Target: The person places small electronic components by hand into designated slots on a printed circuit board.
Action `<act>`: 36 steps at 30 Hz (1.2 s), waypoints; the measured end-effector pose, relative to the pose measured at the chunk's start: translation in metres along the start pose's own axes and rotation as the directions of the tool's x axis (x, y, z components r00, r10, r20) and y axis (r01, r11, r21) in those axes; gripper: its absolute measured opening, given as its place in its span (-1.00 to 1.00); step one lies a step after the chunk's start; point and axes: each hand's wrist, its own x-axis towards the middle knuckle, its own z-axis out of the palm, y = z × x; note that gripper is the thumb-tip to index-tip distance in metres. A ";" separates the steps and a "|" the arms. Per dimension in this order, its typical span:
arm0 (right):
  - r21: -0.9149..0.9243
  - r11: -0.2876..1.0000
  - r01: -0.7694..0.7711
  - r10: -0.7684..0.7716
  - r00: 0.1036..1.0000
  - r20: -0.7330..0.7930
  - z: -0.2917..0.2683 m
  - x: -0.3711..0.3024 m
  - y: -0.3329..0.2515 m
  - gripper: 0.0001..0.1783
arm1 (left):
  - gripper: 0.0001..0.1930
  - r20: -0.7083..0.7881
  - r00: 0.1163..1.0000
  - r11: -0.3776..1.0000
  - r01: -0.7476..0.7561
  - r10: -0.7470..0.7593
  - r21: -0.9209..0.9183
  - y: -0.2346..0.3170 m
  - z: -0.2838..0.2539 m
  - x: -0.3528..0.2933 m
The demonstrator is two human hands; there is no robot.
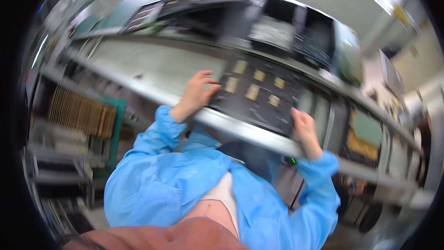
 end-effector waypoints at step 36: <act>0.149 0.912 0.382 -0.407 0.888 0.214 0.011 -0.068 -0.147 -0.70 | -0.77 -0.112 0.818 0.205 -0.007 0.565 0.979 0.063 -0.220 -0.102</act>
